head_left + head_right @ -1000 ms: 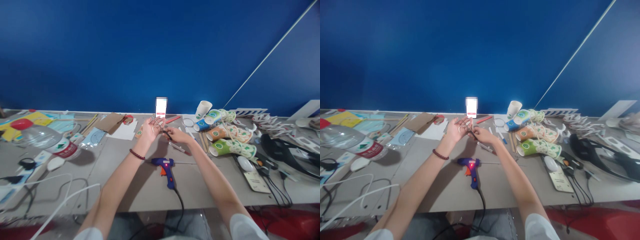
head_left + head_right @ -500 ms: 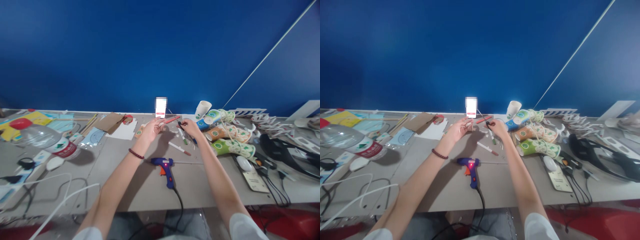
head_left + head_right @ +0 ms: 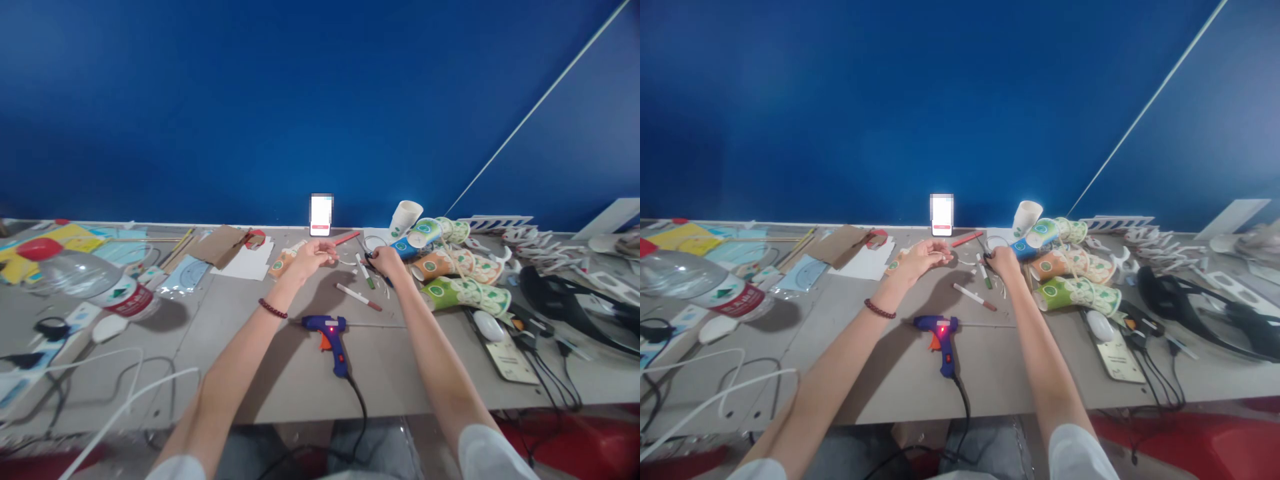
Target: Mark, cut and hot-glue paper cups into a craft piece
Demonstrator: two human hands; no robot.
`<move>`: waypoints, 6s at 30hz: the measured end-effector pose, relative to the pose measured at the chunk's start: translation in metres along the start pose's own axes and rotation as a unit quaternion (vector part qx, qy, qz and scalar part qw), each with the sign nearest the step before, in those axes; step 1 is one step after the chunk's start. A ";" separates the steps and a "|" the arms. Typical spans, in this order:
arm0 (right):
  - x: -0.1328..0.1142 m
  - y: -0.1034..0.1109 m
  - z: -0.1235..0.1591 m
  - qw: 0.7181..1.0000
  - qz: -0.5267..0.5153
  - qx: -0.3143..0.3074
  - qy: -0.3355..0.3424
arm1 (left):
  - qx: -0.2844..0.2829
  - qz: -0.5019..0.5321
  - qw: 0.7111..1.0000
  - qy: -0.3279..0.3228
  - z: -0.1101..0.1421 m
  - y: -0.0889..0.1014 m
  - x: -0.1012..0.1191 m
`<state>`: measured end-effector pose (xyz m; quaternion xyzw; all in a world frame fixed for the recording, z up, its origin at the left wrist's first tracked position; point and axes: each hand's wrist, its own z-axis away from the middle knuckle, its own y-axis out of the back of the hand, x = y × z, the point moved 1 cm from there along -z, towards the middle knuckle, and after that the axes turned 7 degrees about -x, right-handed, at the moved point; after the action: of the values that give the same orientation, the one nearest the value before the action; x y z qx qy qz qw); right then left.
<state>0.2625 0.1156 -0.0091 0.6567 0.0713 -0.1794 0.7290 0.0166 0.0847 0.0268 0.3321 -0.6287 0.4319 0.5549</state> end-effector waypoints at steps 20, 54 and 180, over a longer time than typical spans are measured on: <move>-0.007 0.004 0.009 0.997 0.041 -0.047 -0.039 | 0.031 -0.096 0.994 -0.030 0.000 0.000 -0.002; -0.001 0.012 0.012 0.997 -0.041 -0.062 -0.030 | 0.039 -0.136 0.989 -0.041 0.001 -0.001 -0.002; -0.040 0.006 0.030 0.990 0.124 -0.066 -0.030 | -0.078 -0.391 0.917 -0.003 0.004 0.005 -0.001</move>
<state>0.2236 0.0929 0.0136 0.6052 -0.0212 -0.1024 0.7892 0.0105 0.0835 0.0252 0.5085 -0.4822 0.1292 0.7016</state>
